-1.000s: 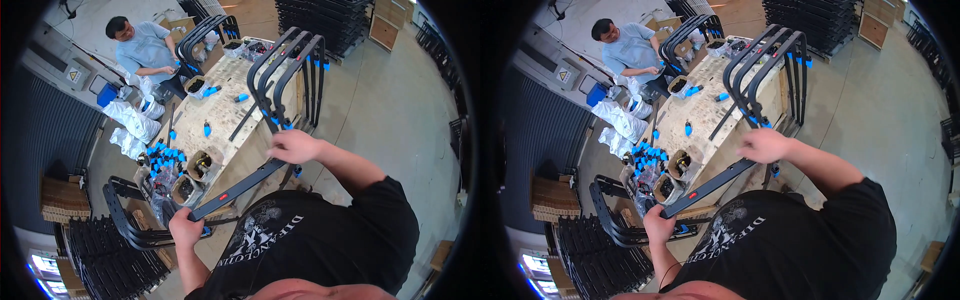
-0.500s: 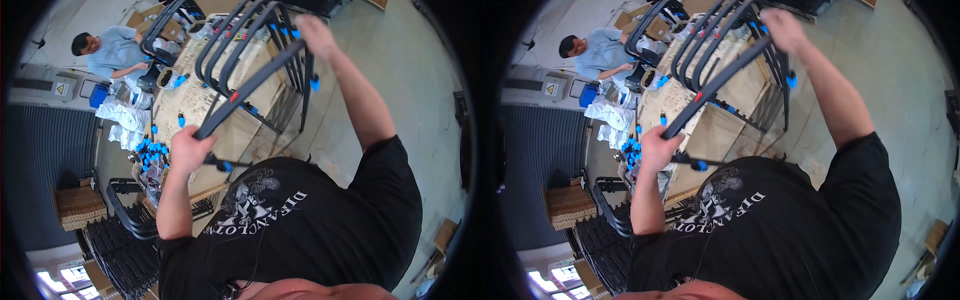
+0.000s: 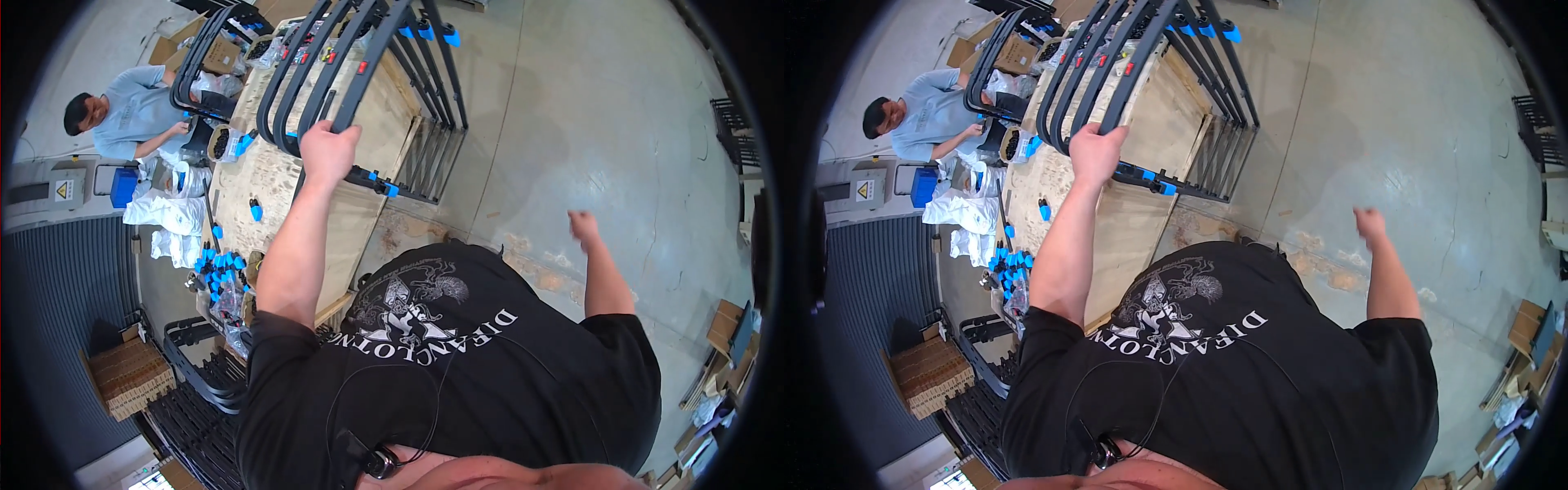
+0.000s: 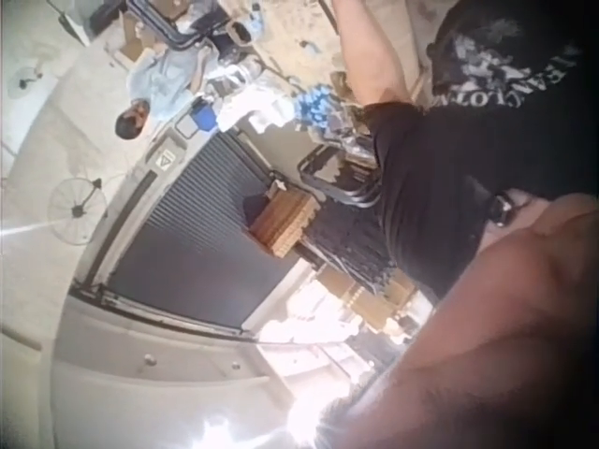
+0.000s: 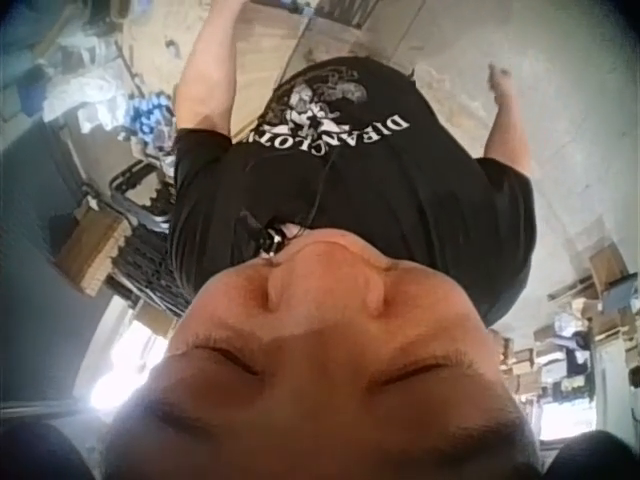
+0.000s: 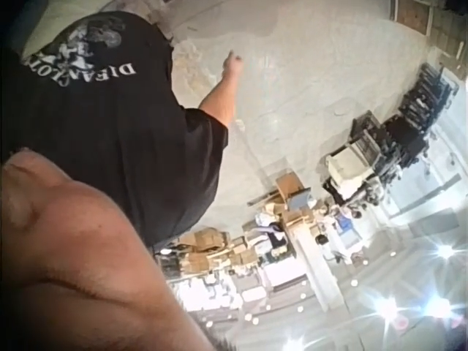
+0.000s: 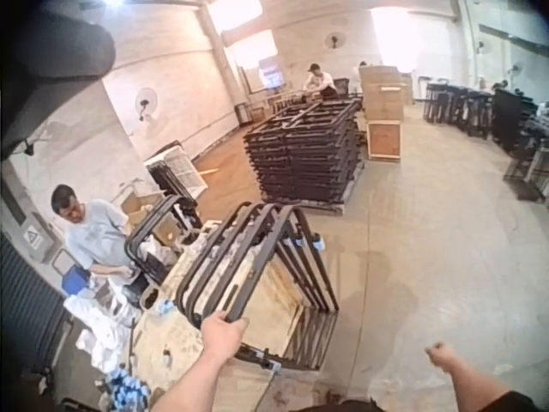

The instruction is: Assembling metal frames by attaching small components using a hand tool.

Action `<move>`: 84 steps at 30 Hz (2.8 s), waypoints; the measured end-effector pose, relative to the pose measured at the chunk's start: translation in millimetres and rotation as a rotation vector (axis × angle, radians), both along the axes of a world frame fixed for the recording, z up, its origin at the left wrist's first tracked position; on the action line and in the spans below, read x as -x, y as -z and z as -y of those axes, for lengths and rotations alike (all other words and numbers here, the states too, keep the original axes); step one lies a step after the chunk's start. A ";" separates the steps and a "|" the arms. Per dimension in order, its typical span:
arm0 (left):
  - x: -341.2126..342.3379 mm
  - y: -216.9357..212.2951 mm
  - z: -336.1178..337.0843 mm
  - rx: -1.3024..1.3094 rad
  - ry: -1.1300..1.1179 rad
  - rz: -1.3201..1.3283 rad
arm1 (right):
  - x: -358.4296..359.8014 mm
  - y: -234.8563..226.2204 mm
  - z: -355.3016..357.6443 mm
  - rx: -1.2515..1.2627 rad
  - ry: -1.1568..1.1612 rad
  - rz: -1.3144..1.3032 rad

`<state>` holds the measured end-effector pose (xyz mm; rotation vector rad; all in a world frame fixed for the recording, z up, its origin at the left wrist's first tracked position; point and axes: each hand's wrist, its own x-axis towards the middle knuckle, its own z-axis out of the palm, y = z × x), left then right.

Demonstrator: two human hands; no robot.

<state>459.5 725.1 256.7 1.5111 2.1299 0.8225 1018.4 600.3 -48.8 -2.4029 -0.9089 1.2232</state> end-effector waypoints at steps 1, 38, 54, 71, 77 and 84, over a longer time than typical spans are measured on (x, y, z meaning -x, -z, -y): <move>5.3 1.5 -11.1 0.023 0.003 0.012 | -24.9 28.3 39.6 0.071 0.015 -0.025; 309.1 140.3 639.7 -0.270 -1.270 0.030 | 421.7 9.6 -21.4 0.267 -1.320 0.078; 715.4 81.4 810.6 -0.490 -1.419 0.620 | 639.3 -46.7 225.2 -0.137 -1.754 0.012; 642.9 91.2 1024.3 -0.670 -1.506 0.568 | 510.1 6.2 173.3 -0.059 -1.681 0.210; 450.1 137.3 1018.4 -0.721 -1.703 0.492 | 604.4 40.1 139.6 0.081 -1.895 0.218; 258.7 177.9 876.0 -0.898 -1.832 0.433 | 686.3 34.6 77.5 0.131 -1.718 -0.059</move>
